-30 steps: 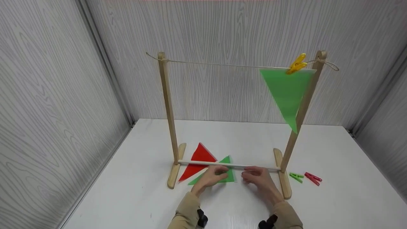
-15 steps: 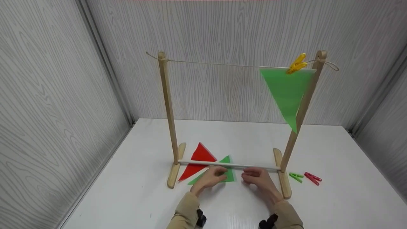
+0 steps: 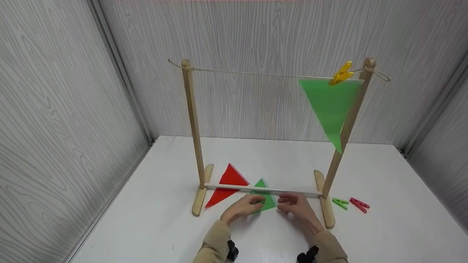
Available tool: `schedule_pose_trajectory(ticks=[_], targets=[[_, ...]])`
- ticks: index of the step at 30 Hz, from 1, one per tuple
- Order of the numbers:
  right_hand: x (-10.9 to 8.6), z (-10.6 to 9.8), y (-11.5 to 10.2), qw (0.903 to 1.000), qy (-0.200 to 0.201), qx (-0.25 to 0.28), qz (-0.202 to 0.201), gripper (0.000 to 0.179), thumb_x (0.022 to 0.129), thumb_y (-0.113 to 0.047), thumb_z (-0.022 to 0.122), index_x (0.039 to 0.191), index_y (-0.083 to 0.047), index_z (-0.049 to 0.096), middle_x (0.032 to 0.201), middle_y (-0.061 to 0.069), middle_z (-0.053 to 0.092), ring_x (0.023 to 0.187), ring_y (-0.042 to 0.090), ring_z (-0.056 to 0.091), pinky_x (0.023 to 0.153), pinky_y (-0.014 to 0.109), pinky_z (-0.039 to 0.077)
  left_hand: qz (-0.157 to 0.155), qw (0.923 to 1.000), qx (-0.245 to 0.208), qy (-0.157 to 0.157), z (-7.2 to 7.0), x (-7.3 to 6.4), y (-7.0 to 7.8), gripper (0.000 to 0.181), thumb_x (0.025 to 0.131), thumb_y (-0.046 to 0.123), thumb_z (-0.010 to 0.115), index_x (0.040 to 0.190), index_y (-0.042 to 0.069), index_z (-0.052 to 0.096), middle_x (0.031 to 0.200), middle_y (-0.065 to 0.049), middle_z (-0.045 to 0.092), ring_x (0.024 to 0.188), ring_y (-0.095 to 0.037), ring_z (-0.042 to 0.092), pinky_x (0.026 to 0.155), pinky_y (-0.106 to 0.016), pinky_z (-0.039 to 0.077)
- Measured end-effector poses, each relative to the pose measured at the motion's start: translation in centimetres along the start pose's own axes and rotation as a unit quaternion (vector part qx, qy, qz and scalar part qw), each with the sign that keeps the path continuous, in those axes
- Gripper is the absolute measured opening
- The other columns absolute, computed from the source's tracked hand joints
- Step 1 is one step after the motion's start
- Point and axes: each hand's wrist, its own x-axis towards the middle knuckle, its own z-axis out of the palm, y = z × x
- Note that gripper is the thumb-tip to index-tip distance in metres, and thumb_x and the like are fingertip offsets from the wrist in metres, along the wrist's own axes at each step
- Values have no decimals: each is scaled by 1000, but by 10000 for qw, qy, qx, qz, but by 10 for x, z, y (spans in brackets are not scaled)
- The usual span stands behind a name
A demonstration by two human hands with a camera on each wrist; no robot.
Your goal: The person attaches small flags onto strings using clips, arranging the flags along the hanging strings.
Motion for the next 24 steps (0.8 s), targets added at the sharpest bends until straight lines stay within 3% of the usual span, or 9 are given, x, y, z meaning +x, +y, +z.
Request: schedule_pose_trajectory(ticks=[7,15,24], targets=[[1,4,-1,9977,115,-620,-261,45,83,1,73,126,11,61,106,28,68,73,10,56,52,19,45,16,9998,-186,-72,4,2,1,39,101,9,48,137,0,58,140,-16,59,123,-26,51,113,-54,39],[1,7,-1,9943,387,-950,-281,42,81,4,72,122,8,64,102,23,69,75,11,57,56,19,46,61,9997,-203,-79,7,3,2,40,99,4,47,137,-1,58,142,-16,58,131,-29,50,117,-55,35],[2,10,-2,9936,622,-941,-67,40,82,3,68,122,7,64,99,20,68,72,12,57,53,20,44,143,9994,-307,-85,7,3,-1,50,90,-4,42,138,-3,57,142,-17,58,130,-30,50,118,-54,35]])
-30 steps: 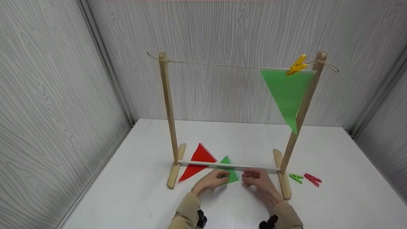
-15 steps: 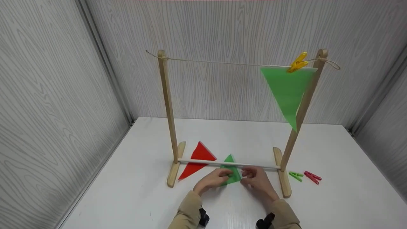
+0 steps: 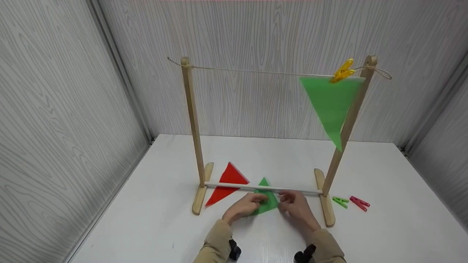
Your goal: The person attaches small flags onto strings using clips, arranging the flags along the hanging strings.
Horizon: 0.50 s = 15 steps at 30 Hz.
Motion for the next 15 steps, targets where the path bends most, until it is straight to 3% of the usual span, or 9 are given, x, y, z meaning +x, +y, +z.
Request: schedule_pose_trajectory(ticks=[5,15], targets=[[1,4,-2,9990,300,-17,323,34,85,1,66,119,4,67,98,14,67,73,13,59,57,21,48,52,10000,19,-13,0,0,1,53,87,-6,40,137,-4,57,142,-18,59,133,-31,50,118,-54,35],[2,9,-5,9978,532,-160,359,32,85,-4,74,116,2,69,93,11,69,74,13,60,58,21,46,-76,9998,-185,80,2,-1,2,61,81,-10,35,137,-3,58,144,-19,57,140,-35,48,119,-55,34]])
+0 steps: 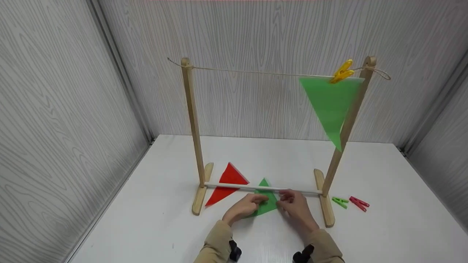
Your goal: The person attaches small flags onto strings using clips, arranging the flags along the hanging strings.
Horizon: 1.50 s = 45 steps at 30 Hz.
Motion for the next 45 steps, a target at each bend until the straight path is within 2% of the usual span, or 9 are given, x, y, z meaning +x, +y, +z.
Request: schedule_pose_trajectory(ticks=[5,9,18,26,30,36,40,45], targets=[[-2,1,-2,9998,4,-193,-39,39,80,0,78,117,2,68,94,12,68,79,16,59,61,23,46,-40,10000,-71,30,1,0,-1,59,83,-9,37,138,-3,57,145,-18,57,137,-34,49,118,-56,35],[-1,3,-2,9995,29,-302,-106,37,80,1,78,115,2,69,89,11,68,77,16,59,61,22,46,-43,9999,-108,17,1,0,-2,59,84,-9,37,139,-2,57,145,-18,57,136,-33,50,118,-55,35],[0,1,-1,9996,29,-243,-141,33,81,8,68,113,3,70,87,12,70,75,14,61,58,21,48,-50,9998,-145,146,-3,-2,-1,52,90,-5,41,139,-2,56,146,-18,56,139,-36,48,120,-56,33],[-1,-6,2,9993,-106,352,-36,40,78,11,61,116,3,69,89,15,69,70,12,56,57,20,44,-37,9979,-437,474,-7,-3,-4,41,99,1,45,138,-3,56,144,-21,56,137,-38,49,117,-58,36],[-1,-8,4,9976,30,689,9,41,75,12,57,114,5,69,91,17,70,69,13,54,54,21,41,14,9967,-572,584,-8,-2,-6,39,99,1,47,137,-4,56,144,-22,57,138,-37,50,116,-56,38],[1,-13,6,9941,392,992,176,38,80,9,58,116,3,70,94,12,69,68,10,54,48,21,38,158,9934,-764,840,-11,-1,-10,37,100,1,48,136,-5,57,141,-23,59,136,-37,53,114,-52,42],[4,-15,9,9895,438,1357,250,37,85,6,57,121,4,67,96,8,65,59,8,46,47,21,35,224,9912,-816,1023,-12,-1,-12,34,101,5,51,134,-3,59,137,-22,61,131,-36,56,113,-50,45],[5,-18,11,9845,503,1657,285,34,90,3,56,123,2,66,96,4,65,56,6,43,48,21,33,211,9901,-806,1131,-12,-1,-13,35,101,8,55,134,-2,58,134,-22,61,124,-32,59,110,-49,47]])
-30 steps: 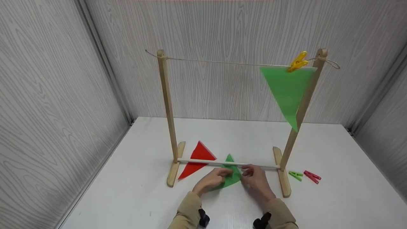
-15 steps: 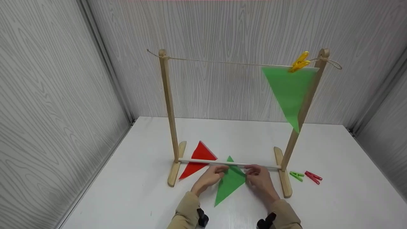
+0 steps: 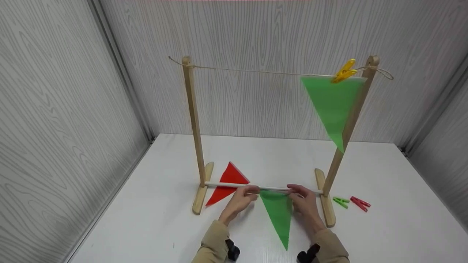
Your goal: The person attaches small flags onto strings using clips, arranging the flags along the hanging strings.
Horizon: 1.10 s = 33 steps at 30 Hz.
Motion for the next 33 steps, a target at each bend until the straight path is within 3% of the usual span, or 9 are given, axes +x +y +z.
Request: schedule_pose_trajectory(ticks=[8,13,17,23,33], targets=[[0,-2,-2,9983,-146,542,141,33,94,4,58,126,1,65,96,-1,64,63,8,45,52,21,34,75,9999,84,-42,0,1,0,39,101,16,57,136,-1,57,133,-21,60,118,-29,60,106,-46,51],[0,-3,-2,9985,-175,526,33,33,91,5,62,124,2,66,95,-2,67,69,7,51,52,21,35,133,9993,341,-53,1,1,0,41,99,19,62,134,-2,59,128,-20,61,111,-26,60,95,-36,53],[-1,-3,0,9986,-204,481,92,33,92,3,63,125,0,66,94,-4,67,65,7,48,50,21,35,94,9989,437,-169,3,1,0,42,98,18,65,132,-4,60,124,-20,63,105,-22,60,88,-28,51],[-3,-5,1,9973,-317,635,177,33,95,-1,63,128,1,64,95,-5,68,67,8,49,53,20,38,61,9977,583,-333,4,3,1,39,96,18,67,128,-4,63,120,-18,66,99,-17,56,82,-24,48],[-5,-8,1,9920,-523,1058,451,35,97,-7,63,131,0,61,98,-4,68,71,10,47,58,22,40,66,9976,647,-236,4,4,1,28,98,13,63,121,-2,69,119,-17,68,97,-16,54,85,-27,48]])
